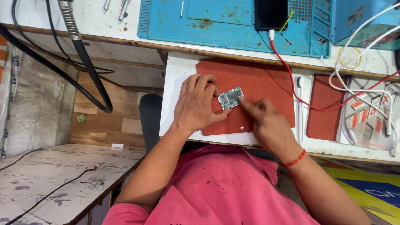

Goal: The person uses a hot air gun to heat a small circuit board placed on a red mat. They then use a small brush to scrub the surface of the board repeatedly. The person flips the board over and continues scrubbing the other side.

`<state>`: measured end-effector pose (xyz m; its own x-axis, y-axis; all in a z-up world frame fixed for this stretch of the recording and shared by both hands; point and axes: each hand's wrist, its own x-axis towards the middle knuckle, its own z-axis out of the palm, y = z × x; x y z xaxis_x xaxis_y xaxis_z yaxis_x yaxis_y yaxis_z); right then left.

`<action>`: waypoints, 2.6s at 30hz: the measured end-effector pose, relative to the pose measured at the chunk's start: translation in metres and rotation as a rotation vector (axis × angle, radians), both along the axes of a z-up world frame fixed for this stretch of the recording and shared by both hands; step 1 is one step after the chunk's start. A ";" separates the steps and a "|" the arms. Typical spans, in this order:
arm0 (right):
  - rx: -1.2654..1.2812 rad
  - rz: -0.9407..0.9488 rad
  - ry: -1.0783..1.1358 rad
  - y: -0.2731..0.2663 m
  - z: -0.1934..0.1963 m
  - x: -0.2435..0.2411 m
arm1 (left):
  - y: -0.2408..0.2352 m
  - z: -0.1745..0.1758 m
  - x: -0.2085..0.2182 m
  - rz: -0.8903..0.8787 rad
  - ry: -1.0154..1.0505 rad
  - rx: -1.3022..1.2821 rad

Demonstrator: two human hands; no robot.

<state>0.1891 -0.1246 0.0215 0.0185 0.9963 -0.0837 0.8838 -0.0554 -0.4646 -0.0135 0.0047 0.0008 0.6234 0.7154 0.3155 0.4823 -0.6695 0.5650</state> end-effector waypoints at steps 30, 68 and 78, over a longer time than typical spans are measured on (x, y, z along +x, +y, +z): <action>0.015 -0.095 0.004 0.014 0.003 -0.008 | -0.005 0.000 -0.002 0.052 -0.019 -0.012; 0.064 -0.288 0.163 0.001 -0.005 0.015 | 0.007 -0.001 0.026 0.070 0.038 0.018; 0.007 -0.094 0.007 0.035 0.003 -0.015 | -0.019 -0.008 0.001 0.292 -0.021 0.021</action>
